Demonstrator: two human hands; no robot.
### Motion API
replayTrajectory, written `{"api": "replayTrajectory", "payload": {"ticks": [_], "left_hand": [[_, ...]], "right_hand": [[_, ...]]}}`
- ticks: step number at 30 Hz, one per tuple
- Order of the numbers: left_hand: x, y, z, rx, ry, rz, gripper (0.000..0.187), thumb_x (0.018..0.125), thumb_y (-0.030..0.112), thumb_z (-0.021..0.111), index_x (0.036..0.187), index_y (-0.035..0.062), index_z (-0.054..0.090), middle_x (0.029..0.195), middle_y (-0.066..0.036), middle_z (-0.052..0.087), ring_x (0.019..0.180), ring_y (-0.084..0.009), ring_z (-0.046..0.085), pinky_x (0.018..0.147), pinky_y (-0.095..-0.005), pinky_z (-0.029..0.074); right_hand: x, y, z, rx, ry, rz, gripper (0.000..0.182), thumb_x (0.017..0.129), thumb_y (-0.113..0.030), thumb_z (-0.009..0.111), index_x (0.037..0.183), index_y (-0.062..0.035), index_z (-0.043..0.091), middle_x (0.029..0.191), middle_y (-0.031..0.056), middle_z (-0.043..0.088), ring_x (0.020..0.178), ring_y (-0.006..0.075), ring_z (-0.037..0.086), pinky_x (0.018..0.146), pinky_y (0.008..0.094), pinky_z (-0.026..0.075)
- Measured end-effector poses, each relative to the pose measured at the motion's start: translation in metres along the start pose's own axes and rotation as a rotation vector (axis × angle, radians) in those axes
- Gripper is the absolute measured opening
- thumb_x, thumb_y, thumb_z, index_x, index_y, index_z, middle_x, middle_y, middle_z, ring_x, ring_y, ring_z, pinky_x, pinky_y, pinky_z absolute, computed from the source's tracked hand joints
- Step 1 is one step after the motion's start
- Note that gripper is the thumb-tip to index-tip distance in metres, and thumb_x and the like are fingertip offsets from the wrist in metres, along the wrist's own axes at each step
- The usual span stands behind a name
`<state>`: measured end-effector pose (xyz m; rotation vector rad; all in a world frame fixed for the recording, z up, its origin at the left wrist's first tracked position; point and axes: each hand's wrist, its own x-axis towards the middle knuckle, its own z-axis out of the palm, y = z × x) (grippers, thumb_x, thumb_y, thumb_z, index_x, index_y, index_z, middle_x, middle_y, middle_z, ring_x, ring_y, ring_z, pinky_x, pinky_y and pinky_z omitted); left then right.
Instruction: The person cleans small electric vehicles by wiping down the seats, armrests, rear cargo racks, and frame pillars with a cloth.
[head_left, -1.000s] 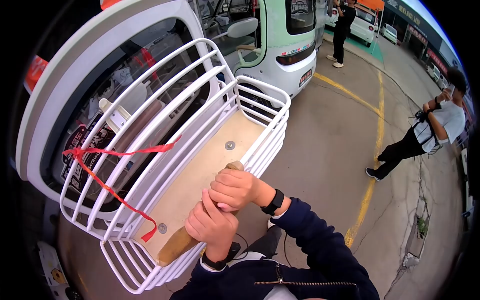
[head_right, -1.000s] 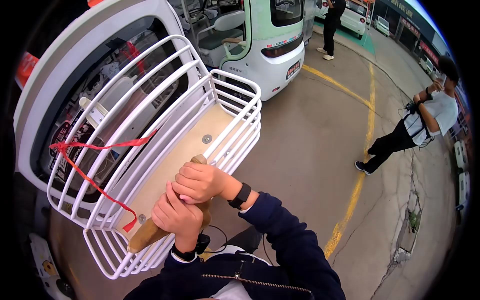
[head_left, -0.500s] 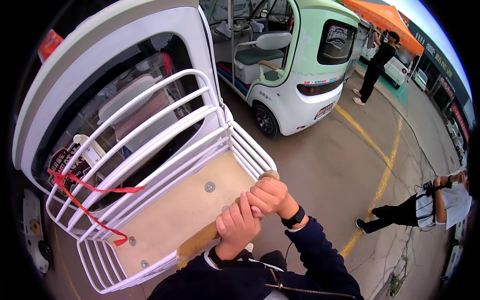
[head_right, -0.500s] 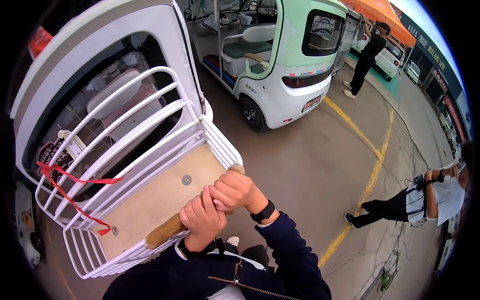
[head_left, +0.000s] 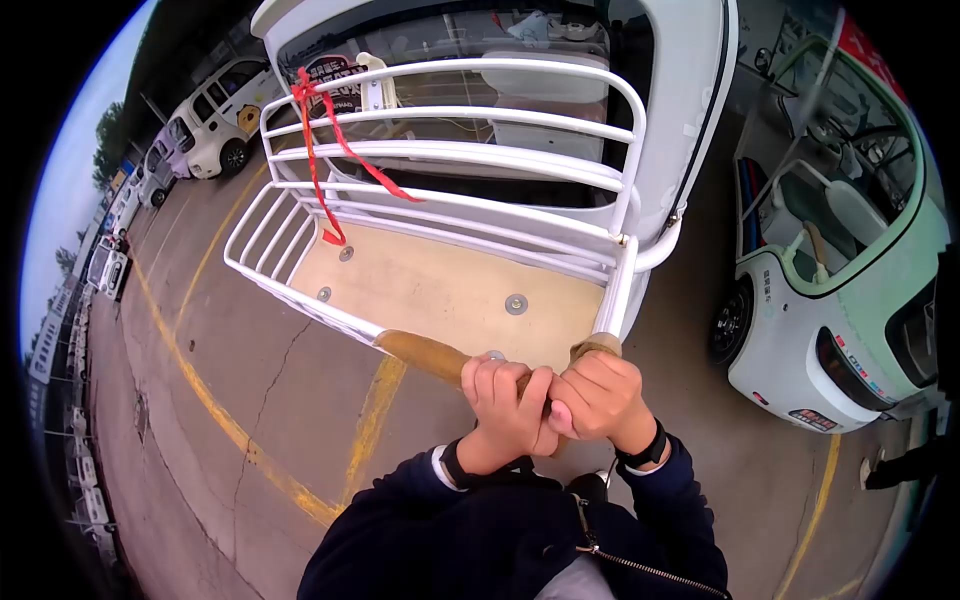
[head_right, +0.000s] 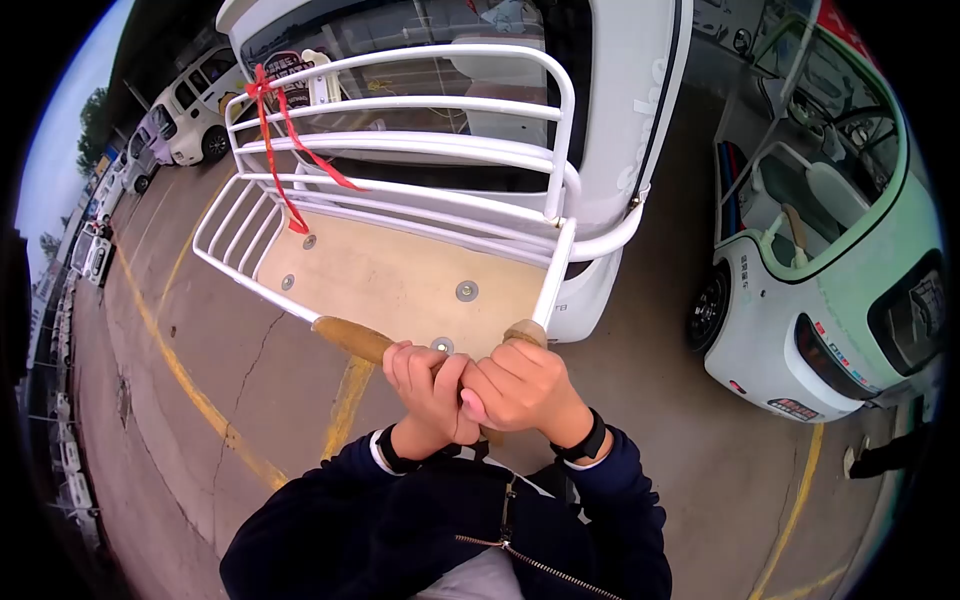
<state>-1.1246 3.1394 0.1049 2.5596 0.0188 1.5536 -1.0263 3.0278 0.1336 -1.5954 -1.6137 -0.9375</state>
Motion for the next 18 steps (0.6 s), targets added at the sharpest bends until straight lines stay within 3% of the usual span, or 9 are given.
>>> {"api": "replayTrajectory", "payload": {"ticks": [5, 8, 9, 15, 17, 18], "left_hand": [[0.002, 0.034, 0.003, 0.102, -0.005, -0.235, 0.032, 0.083, 0.029, 0.048, 0.100, 0.0045, 0.059, 0.097, -0.015, 0.051, 0.093, -0.0336, 0.050, 0.101, -0.0536, 0.030], [0.001, 0.044, 0.002, 0.117, -0.040, -0.365, 0.031, 0.084, 0.027, 0.048, 0.103, 0.0041, 0.056, 0.103, -0.014, 0.051, 0.114, -0.0393, 0.047, 0.109, -0.0575, 0.022], [-0.001, 0.044, 0.001, 0.153, -0.030, -0.395, 0.031, 0.084, 0.027, 0.048, 0.103, 0.0041, 0.056, 0.103, -0.014, 0.051, 0.114, -0.0393, 0.047, 0.109, -0.0575, 0.022], [-0.011, 0.039, 0.021, 0.179, 0.118, -0.362, 0.032, 0.091, 0.033, 0.042, 0.106, 0.0067, 0.054, 0.109, -0.013, 0.050, 0.121, -0.0384, 0.044, 0.109, -0.0576, 0.021], [-0.017, 0.042, 0.031, 0.200, 0.100, -0.379, 0.038, 0.093, 0.038, 0.038, 0.113, 0.0069, 0.049, 0.117, -0.015, 0.046, 0.126, -0.0409, 0.038, 0.109, -0.0585, 0.021], [-0.017, 0.043, 0.038, 0.187, 0.189, -0.378, 0.041, 0.094, 0.040, 0.036, 0.116, 0.0067, 0.045, 0.121, -0.017, 0.043, 0.129, -0.0430, 0.034, 0.109, -0.0588, 0.020]], "right_hand": [[-0.002, 0.016, 0.002, 0.219, 0.017, -0.039, 0.013, 0.080, -0.017, 0.058, 0.070, -0.0085, 0.059, 0.062, 0.0003, 0.049, 0.057, 0.0164, 0.046, 0.053, 0.0284, 0.039], [-0.003, 0.019, 0.006, 0.261, 0.043, -0.058, 0.013, 0.081, -0.017, 0.057, 0.070, -0.0096, 0.059, 0.062, 0.0010, 0.050, 0.058, 0.0171, 0.047, 0.054, 0.0290, 0.039], [-0.003, 0.019, 0.008, 0.243, 0.066, -0.073, 0.014, 0.082, -0.018, 0.057, 0.070, -0.0098, 0.059, 0.062, 0.0012, 0.050, 0.058, 0.0173, 0.047, 0.054, 0.0292, 0.040], [-0.005, 0.027, 0.017, 0.271, 0.134, -0.184, 0.017, 0.085, -0.018, 0.053, 0.073, -0.0086, 0.061, 0.065, 0.0011, 0.052, 0.059, 0.0159, 0.049, 0.054, 0.0278, 0.040], [-0.007, 0.032, 0.018, 0.287, 0.138, -0.211, 0.019, 0.085, -0.019, 0.052, 0.075, -0.0081, 0.063, 0.067, 0.0011, 0.054, 0.060, 0.0155, 0.050, 0.054, 0.0271, 0.041], [-0.008, 0.034, 0.020, 0.327, 0.173, -0.233, 0.021, 0.087, -0.020, 0.050, 0.079, -0.0074, 0.064, 0.070, 0.0015, 0.056, 0.064, 0.0156, 0.053, 0.058, 0.0274, 0.043]]}}
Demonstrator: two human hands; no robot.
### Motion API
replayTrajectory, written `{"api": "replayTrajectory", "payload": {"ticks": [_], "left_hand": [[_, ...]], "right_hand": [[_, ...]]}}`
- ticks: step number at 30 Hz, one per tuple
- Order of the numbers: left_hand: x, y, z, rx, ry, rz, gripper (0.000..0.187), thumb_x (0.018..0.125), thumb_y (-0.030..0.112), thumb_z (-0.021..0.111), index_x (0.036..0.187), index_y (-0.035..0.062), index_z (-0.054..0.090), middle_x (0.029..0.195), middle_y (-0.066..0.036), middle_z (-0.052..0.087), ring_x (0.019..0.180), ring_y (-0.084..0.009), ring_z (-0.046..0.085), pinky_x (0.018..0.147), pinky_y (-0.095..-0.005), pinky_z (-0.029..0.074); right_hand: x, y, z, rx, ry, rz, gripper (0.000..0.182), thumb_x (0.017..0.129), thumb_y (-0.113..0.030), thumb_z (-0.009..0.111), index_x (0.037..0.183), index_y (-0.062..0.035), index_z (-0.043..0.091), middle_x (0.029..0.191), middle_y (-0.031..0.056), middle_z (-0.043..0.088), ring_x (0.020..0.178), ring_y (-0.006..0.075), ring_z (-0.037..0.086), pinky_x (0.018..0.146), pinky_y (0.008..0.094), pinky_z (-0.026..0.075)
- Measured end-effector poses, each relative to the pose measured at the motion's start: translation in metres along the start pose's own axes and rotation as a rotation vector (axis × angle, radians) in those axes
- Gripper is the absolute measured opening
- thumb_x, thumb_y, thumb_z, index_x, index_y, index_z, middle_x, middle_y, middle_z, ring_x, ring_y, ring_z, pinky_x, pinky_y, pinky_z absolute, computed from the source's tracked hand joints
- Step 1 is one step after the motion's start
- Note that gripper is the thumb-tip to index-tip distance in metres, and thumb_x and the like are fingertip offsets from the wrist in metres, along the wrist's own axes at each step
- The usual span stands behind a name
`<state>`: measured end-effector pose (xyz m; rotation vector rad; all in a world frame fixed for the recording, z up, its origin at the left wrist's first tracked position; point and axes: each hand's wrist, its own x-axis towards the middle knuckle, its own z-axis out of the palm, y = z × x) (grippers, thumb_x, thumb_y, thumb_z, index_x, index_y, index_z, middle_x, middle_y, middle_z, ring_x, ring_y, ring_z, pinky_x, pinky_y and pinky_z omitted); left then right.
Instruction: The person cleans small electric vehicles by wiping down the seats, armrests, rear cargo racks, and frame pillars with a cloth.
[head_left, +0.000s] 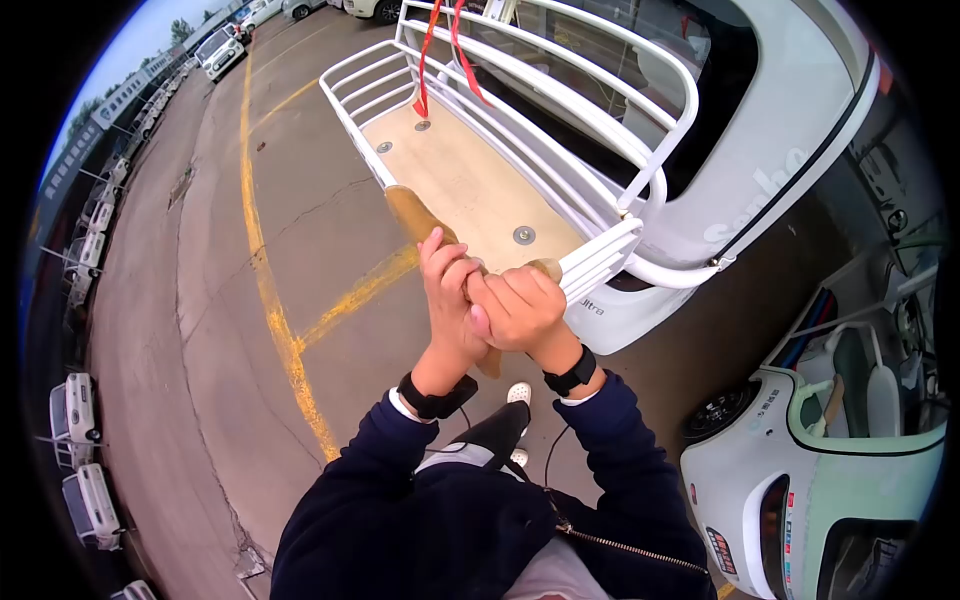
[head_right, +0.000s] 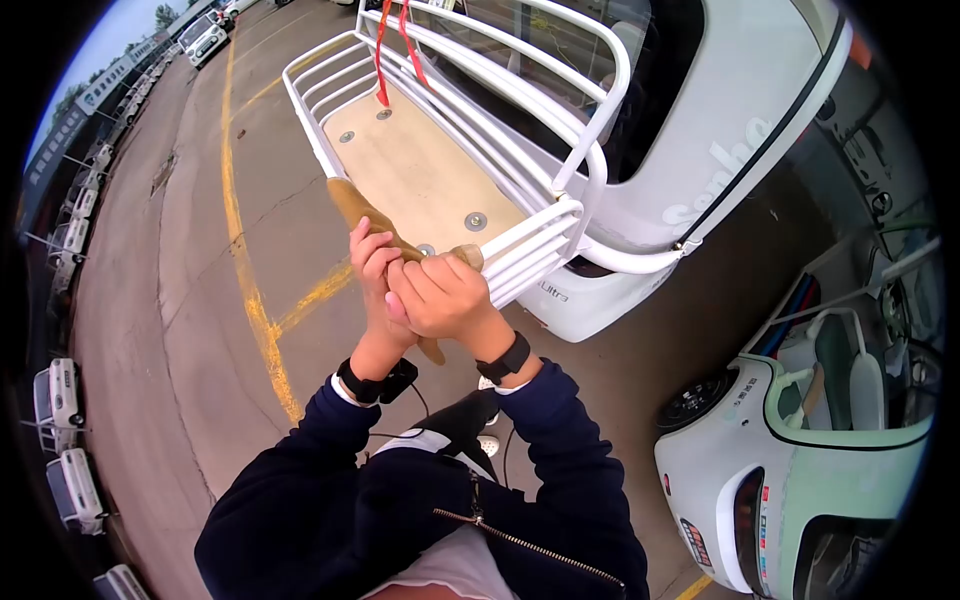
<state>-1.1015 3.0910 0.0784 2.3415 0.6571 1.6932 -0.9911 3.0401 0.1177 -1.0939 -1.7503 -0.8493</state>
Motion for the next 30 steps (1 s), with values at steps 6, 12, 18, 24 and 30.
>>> {"api": "replayTrajectory", "payload": {"ticks": [6, 12, 18, 24, 30], "left_hand": [[-0.033, 0.032, 0.043, 0.110, 0.297, -0.122, 0.071, 0.095, 0.055, 0.037, 0.141, 0.0033, 0.021, 0.142, -0.023, 0.027, 0.137, -0.0410, 0.023, 0.111, -0.0552, 0.020], [-0.037, 0.025, 0.075, 0.370, 0.328, -0.274, 0.070, 0.096, 0.051, 0.038, 0.142, 0.0013, 0.021, 0.144, -0.023, 0.027, 0.137, -0.0391, 0.024, 0.111, -0.0520, 0.021], [-0.032, 0.032, 0.067, 0.513, 0.325, -0.334, 0.069, 0.096, 0.048, 0.039, 0.142, -0.0006, 0.022, 0.145, -0.023, 0.027, 0.137, -0.0372, 0.026, 0.112, -0.0488, 0.022], [-0.038, 0.059, 0.074, 0.681, 0.342, -0.388, 0.069, 0.096, 0.045, 0.040, 0.142, -0.0026, 0.022, 0.147, -0.023, 0.027, 0.137, -0.0353, 0.028, 0.112, -0.0456, 0.023], [-0.025, 0.084, 0.091, 0.838, 0.408, -0.511, 0.067, 0.095, 0.039, 0.045, 0.142, -0.0048, 0.026, 0.143, -0.024, 0.031, 0.129, -0.0342, 0.035, 0.106, -0.0429, 0.029]], "right_hand": [[-0.031, 0.022, -0.009, 0.250, 0.021, -0.078, 0.031, 0.090, -0.022, 0.043, 0.109, -0.0083, 0.064, 0.104, 0.0035, 0.059, 0.098, 0.0179, 0.055, 0.086, 0.0324, 0.046], [-0.042, 0.050, -0.028, 0.285, -0.178, -0.124, 0.042, 0.091, -0.024, 0.046, 0.131, -0.0135, 0.052, 0.137, 0.0003, 0.048, 0.126, 0.0170, 0.044, 0.112, 0.0346, 0.029], [-0.046, 0.075, -0.027, 0.451, -0.263, -0.260, 0.051, 0.091, -0.023, 0.048, 0.142, -0.0151, 0.044, 0.146, -0.0022, 0.042, 0.137, 0.0115, 0.035, 0.117, 0.0311, 0.021], [-0.055, 0.068, -0.017, 0.572, -0.252, -0.199, 0.050, 0.092, -0.024, 0.042, 0.141, -0.0120, 0.047, 0.146, -0.0013, 0.044, 0.138, 0.0111, 0.034, 0.119, 0.0333, 0.012], [-0.034, 0.078, -0.031, 0.646, -0.216, -0.221, 0.045, 0.089, -0.022, 0.043, 0.130, -0.0078, 0.058, 0.136, 0.0026, 0.054, 0.130, 0.0153, 0.045, 0.114, 0.0348, 0.024]]}}
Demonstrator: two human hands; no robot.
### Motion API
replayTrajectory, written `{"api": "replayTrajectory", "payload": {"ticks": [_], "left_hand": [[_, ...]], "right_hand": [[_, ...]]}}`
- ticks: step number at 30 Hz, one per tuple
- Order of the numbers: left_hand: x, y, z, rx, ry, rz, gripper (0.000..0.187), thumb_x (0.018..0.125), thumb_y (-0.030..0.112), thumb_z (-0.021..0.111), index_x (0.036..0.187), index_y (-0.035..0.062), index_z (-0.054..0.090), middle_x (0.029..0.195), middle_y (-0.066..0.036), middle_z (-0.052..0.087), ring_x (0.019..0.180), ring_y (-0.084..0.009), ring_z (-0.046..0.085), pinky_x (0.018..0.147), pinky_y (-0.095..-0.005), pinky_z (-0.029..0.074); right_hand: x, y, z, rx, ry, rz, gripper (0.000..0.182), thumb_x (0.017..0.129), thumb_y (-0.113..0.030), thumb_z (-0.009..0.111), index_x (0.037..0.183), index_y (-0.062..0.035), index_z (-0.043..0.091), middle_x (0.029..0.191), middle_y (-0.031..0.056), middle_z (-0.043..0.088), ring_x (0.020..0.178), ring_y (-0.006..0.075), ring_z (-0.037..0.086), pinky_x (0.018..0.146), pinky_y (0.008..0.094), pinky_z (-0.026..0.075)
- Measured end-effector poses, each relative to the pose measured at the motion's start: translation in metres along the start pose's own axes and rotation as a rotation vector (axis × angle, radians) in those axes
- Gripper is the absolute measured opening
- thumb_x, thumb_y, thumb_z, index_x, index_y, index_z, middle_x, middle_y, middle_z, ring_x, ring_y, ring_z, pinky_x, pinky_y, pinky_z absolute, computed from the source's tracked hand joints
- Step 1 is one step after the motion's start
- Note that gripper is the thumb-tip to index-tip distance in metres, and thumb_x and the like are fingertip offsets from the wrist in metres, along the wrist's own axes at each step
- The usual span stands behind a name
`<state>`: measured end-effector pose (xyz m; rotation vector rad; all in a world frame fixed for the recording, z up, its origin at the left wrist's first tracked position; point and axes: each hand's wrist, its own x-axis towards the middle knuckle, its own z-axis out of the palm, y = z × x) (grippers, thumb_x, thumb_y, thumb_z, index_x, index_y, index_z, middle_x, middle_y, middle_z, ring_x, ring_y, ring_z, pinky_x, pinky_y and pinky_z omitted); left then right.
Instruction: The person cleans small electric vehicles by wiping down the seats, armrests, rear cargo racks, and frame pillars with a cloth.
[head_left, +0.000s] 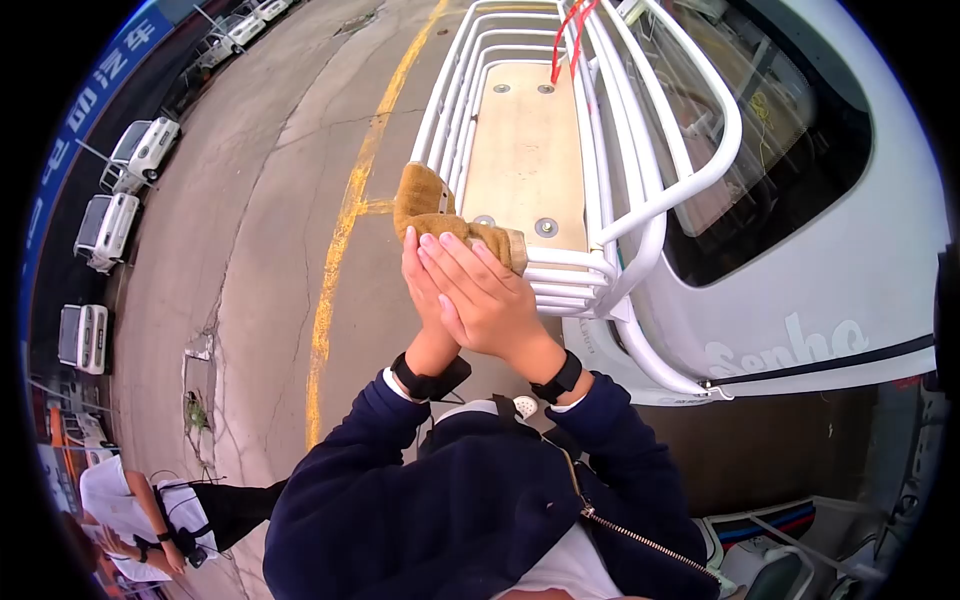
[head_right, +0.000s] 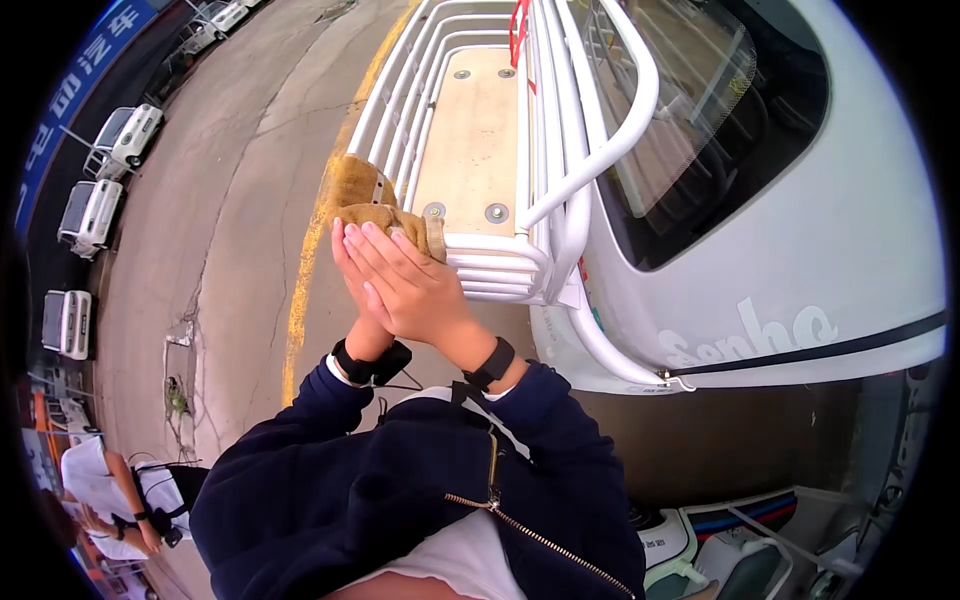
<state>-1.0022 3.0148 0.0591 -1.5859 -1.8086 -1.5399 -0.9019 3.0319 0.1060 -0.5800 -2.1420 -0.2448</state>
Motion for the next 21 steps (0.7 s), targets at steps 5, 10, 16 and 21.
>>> {"api": "replayTrajectory", "payload": {"ticks": [5, 10, 16, 21], "left_hand": [[0.008, 0.048, -0.004, 0.093, 0.015, 0.026, 0.058, 0.092, 0.028, 0.048, 0.137, -0.0076, 0.038, 0.123, -0.026, 0.049, 0.093, -0.0343, 0.050, 0.084, -0.0427, 0.041], [0.001, 0.081, 0.005, 0.153, -0.001, -0.058, 0.054, 0.093, 0.023, 0.043, 0.136, -0.0089, 0.041, 0.106, -0.020, 0.054, 0.087, -0.0315, 0.050, 0.080, -0.0414, 0.039], [-0.025, 0.117, 0.027, 0.043, -0.143, 0.012, 0.060, 0.090, 0.018, 0.048, 0.141, -0.0095, 0.032, 0.095, -0.017, 0.055, 0.084, -0.0309, 0.050, 0.076, -0.0409, 0.039], [-0.026, 0.108, 0.021, -0.047, -0.224, 0.086, 0.065, 0.087, 0.015, 0.054, 0.142, -0.0102, 0.029, 0.097, -0.018, 0.055, 0.083, -0.0318, 0.053, 0.074, -0.0414, 0.042]], "right_hand": [[0.011, 0.012, -0.026, 0.257, 0.081, 0.050, 0.035, 0.082, -0.014, 0.052, 0.110, 0.0004, 0.067, 0.115, 0.0105, 0.065, 0.108, 0.0245, 0.059, 0.095, 0.0377, 0.045], [0.007, 0.035, -0.043, 0.298, 0.066, 0.045, 0.033, 0.081, -0.012, 0.053, 0.107, 0.0029, 0.067, 0.109, 0.0128, 0.066, 0.105, 0.0266, 0.060, 0.091, 0.0393, 0.046], [-0.023, 0.076, -0.077, 0.382, 0.073, 0.052, 0.034, 0.083, -0.012, 0.051, 0.109, 0.0056, 0.065, 0.111, 0.0165, 0.064, 0.104, 0.0314, 0.058, 0.092, 0.0403, 0.045], [-0.028, 0.072, -0.079, 0.365, 0.107, 0.032, 0.033, 0.082, -0.008, 0.050, 0.109, 0.0069, 0.062, 0.111, 0.0178, 0.062, 0.106, 0.0339, 0.057, 0.094, 0.0433, 0.045]]}}
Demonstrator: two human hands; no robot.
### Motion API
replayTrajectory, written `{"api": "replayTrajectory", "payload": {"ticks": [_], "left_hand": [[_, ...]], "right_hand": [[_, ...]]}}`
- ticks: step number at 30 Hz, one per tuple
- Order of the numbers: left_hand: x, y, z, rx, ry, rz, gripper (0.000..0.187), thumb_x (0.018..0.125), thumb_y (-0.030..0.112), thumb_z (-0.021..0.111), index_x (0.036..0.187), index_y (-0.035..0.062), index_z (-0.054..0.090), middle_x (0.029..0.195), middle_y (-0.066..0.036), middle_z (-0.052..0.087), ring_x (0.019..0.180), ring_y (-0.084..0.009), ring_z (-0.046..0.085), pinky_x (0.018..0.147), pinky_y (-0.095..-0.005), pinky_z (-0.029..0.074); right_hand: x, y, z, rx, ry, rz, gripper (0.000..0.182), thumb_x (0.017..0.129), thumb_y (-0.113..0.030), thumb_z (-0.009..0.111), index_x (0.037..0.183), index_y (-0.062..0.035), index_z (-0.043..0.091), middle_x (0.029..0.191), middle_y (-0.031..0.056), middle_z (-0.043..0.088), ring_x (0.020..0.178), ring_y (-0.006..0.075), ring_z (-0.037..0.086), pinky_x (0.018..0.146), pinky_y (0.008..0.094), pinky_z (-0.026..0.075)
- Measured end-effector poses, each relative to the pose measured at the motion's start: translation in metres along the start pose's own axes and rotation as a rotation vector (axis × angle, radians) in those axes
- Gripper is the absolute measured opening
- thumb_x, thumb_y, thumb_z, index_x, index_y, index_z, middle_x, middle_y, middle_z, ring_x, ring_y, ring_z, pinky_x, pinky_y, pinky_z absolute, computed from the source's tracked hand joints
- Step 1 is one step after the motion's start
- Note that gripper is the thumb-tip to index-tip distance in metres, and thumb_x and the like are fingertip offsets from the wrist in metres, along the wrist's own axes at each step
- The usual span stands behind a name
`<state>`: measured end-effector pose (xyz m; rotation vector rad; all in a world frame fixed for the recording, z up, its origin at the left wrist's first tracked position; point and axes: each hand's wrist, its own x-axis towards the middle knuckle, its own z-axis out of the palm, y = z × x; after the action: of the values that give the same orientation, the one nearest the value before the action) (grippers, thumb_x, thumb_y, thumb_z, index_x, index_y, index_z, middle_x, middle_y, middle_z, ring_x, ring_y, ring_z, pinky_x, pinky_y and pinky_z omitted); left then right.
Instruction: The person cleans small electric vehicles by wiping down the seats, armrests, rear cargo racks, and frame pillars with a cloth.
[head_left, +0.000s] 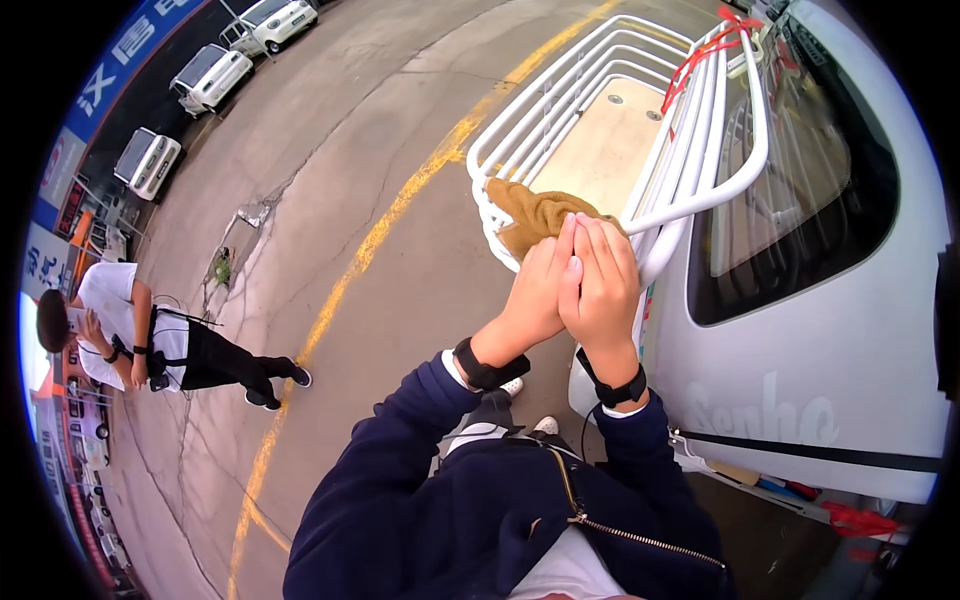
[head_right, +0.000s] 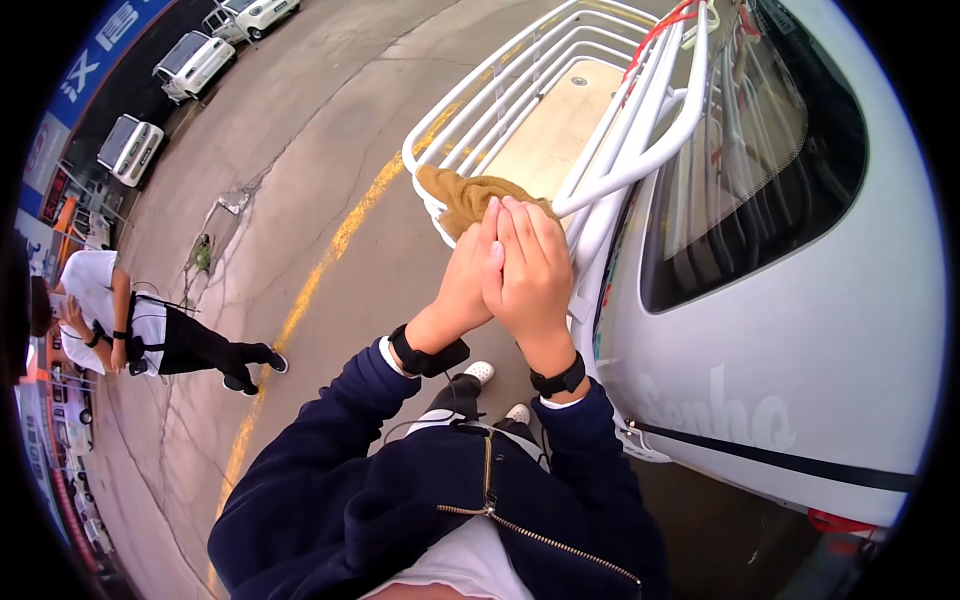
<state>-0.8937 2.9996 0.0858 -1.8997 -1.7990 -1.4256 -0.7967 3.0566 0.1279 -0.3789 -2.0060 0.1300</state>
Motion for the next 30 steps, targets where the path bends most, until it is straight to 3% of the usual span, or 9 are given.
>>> {"api": "replayTrajectory", "payload": {"ticks": [4, 5, 8, 12, 14, 16, 19, 25, 30], "left_hand": [[-0.011, -0.012, -0.006, 0.096, 0.316, 0.167, 0.062, 0.080, -0.001, 0.057, 0.139, -0.0056, 0.037, 0.117, -0.023, 0.056, 0.109, -0.0377, 0.055, 0.096, -0.0488, 0.042], [-0.015, -0.017, -0.004, 0.030, 0.334, 0.148, 0.061, 0.078, -0.005, 0.057, 0.137, -0.0043, 0.041, 0.127, -0.025, 0.052, 0.123, -0.0398, 0.049, 0.105, -0.0543, 0.034], [-0.020, -0.021, 0.000, 0.046, 0.284, 0.038, 0.059, 0.078, -0.004, 0.059, 0.135, -0.0045, 0.042, 0.130, -0.025, 0.051, 0.128, -0.0400, 0.046, 0.107, -0.0565, 0.031], [0.004, -0.045, -0.020, 0.154, 0.359, 0.164, 0.052, 0.084, 0.002, 0.056, 0.134, -0.0037, 0.045, 0.128, -0.015, 0.058, 0.132, -0.0333, 0.045, 0.110, -0.0548, 0.028], [0.026, -0.065, -0.051, 0.169, 0.364, 0.219, 0.048, 0.083, 0.008, 0.057, 0.130, -0.0009, 0.051, 0.124, -0.010, 0.062, 0.128, -0.0291, 0.049, 0.109, -0.0502, 0.033], [0.051, -0.083, -0.083, 0.105, 0.104, 0.344, 0.046, 0.079, 0.012, 0.060, 0.125, 0.0025, 0.057, 0.122, -0.009, 0.062, 0.123, -0.0267, 0.054, 0.105, -0.0451, 0.040], [0.071, -0.112, -0.098, -0.141, 0.065, 0.306, 0.043, 0.078, 0.011, 0.062, 0.120, 0.0054, 0.061, 0.113, -0.011, 0.065, 0.110, -0.0274, 0.061, 0.101, -0.0440, 0.044], [0.093, -0.144, -0.092, -0.522, -0.024, 0.481, 0.034, 0.065, 0.013, 0.065, 0.098, 0.0041, 0.062, 0.088, -0.007, 0.064, 0.078, -0.0251, 0.059, 0.074, -0.0345, 0.047], [0.095, -0.156, -0.075, -0.597, 0.026, 0.605, 0.034, 0.068, 0.013, 0.062, 0.100, 0.0003, 0.061, 0.086, -0.008, 0.062, 0.078, -0.0226, 0.059, 0.076, -0.0337, 0.046]], "right_hand": [[0.000, -0.002, 0.005, -0.046, -0.013, 0.034, 0.032, 0.081, -0.006, 0.054, 0.110, 0.0048, 0.062, 0.112, 0.0156, 0.062, 0.107, 0.0327, 0.056, 0.094, 0.0430, 0.044], [-0.001, -0.003, 0.006, -0.119, -0.031, 0.036, 0.033, 0.079, -0.006, 0.056, 0.111, 0.0036, 0.061, 0.113, 0.0144, 0.062, 0.107, 0.0319, 0.056, 0.094, 0.0431, 0.044], [0.006, -0.009, 0.010, -0.233, -0.059, 0.026, 0.035, 0.076, -0.005, 0.062, 0.110, 0.0011, 0.062, 0.111, 0.0112, 0.063, 0.106, 0.0294, 0.057, 0.094, 0.0426, 0.044], [0.023, -0.027, 0.032, -0.317, -0.099, 0.027, 0.035, 0.075, -0.009, 0.066, 0.108, 0.0014, 0.063, 0.107, 0.0109, 0.064, 0.103, 0.0294, 0.058, 0.090, 0.0411, 0.045], [0.035, -0.034, 0.058, -0.264, -0.100, 0.030, 0.033, 0.075, -0.009, 0.065, 0.106, 0.0019, 0.063, 0.103, 0.0119, 0.064, 0.096, 0.0302, 0.058, 0.088, 0.0411, 0.045], [0.049, -0.039, 0.081, -0.336, -0.069, 0.010, 0.023, 0.072, -0.010, 0.064, 0.093, 0.0002, 0.064, 0.089, 0.0109, 0.064, 0.083, 0.0277, 0.059, 0.077, 0.0396, 0.046], [0.065, -0.050, 0.110, -0.429, -0.112, 0.218, 0.013, 0.064, -0.013, 0.065, 0.072, -0.0065, 0.057, 0.065, 0.0065, 0.059, 0.061, 0.0244, 0.057, 0.061, 0.0373, 0.041], [0.067, -0.051, 0.127, -0.609, -0.012, 0.263, 0.010, 0.063, -0.014, 0.061, 0.067, -0.0063, 0.056, 0.060, 0.0085, 0.054, 0.057, 0.0290, 0.054, 0.059, 0.0385, 0.041], [0.061, -0.050, 0.138, -0.659, 0.088, 0.218, 0.016, 0.070, -0.019, 0.057, 0.066, -0.0049, 0.052, 0.057, 0.0086, 0.045, 0.055, 0.0298, 0.045, 0.061, 0.0380, 0.036]]}}
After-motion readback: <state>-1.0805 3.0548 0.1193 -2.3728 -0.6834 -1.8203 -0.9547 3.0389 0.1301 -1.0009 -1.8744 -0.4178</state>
